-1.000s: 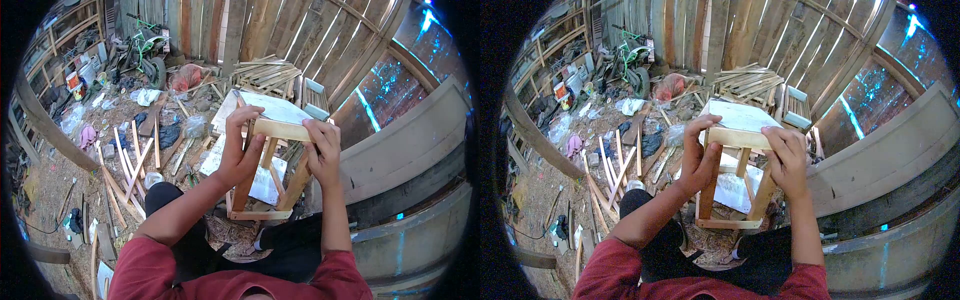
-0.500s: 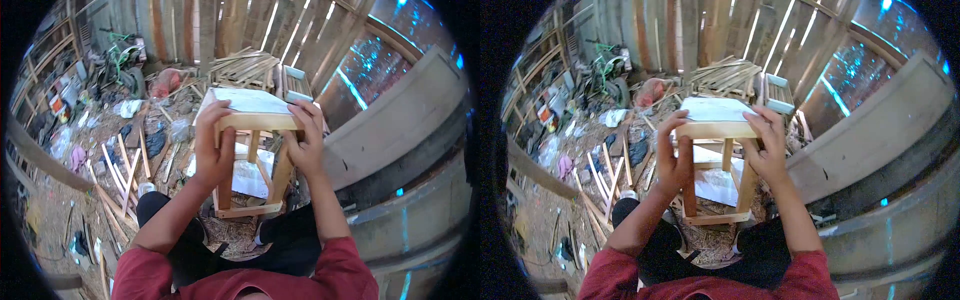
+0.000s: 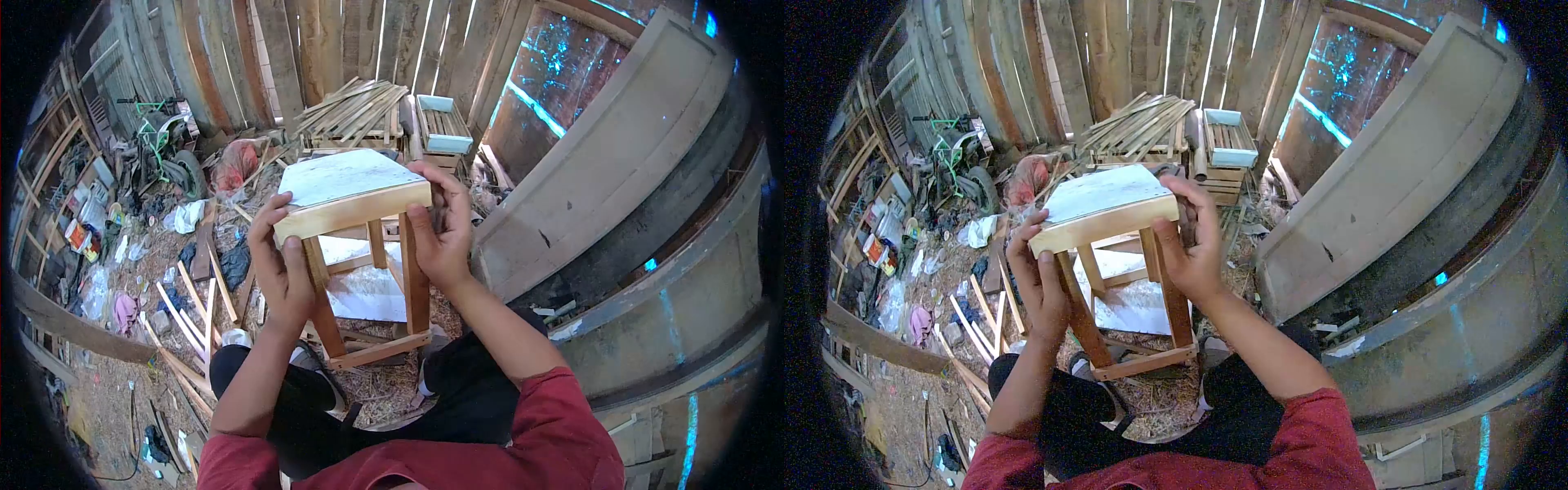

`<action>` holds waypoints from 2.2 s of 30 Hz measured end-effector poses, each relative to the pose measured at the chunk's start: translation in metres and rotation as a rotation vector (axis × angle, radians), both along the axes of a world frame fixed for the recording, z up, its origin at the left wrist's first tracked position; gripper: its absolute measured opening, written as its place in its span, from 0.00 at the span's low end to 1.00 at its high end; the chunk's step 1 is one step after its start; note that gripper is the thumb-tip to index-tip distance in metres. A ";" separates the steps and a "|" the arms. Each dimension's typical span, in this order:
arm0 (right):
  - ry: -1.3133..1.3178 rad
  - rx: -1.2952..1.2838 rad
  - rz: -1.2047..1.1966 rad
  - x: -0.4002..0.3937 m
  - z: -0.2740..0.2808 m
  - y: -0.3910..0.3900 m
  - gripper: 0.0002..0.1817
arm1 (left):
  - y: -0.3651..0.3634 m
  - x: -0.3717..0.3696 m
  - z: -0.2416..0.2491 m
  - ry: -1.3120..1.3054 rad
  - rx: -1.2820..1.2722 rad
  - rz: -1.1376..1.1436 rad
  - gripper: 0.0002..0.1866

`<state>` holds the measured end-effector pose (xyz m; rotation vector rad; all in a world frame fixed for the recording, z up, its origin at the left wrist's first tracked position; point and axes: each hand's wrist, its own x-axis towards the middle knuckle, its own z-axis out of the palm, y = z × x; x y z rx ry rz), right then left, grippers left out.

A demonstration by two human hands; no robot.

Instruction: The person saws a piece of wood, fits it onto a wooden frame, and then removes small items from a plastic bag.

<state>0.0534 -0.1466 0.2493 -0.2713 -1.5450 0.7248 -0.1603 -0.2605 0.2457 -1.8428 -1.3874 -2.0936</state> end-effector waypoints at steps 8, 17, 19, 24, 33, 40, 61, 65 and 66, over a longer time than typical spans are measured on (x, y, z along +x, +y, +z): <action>0.027 -0.050 0.078 0.004 0.002 -0.008 0.23 | -0.002 0.004 0.000 -0.025 0.009 -0.032 0.19; 0.109 -0.085 0.121 0.000 -0.002 -0.004 0.14 | -0.003 0.011 0.000 -0.078 0.053 -0.047 0.19; 0.145 -0.133 0.164 -0.003 0.000 -0.007 0.12 | -0.004 0.012 -0.001 -0.178 0.091 -0.069 0.18; 0.038 -0.040 0.025 0.003 0.000 -0.001 0.11 | -0.001 0.001 -0.012 -0.100 0.119 -0.018 0.14; 0.112 -0.088 0.017 -0.006 0.003 -0.008 0.07 | -0.004 0.001 -0.013 -0.146 0.165 -0.027 0.14; 0.023 -0.068 -0.117 -0.005 0.000 -0.009 0.07 | -0.005 0.003 -0.013 -0.220 0.162 -0.026 0.17; -0.134 0.066 -0.171 0.001 -0.006 0.005 0.18 | -0.007 -0.001 -0.007 -0.277 0.147 -0.032 0.24; -0.203 0.159 -0.177 0.014 -0.003 0.021 0.19 | -0.012 -0.003 0.000 -0.243 0.164 0.011 0.22; -0.233 0.191 -0.163 0.018 -0.001 0.024 0.19 | -0.011 -0.004 0.000 -0.230 0.163 0.014 0.22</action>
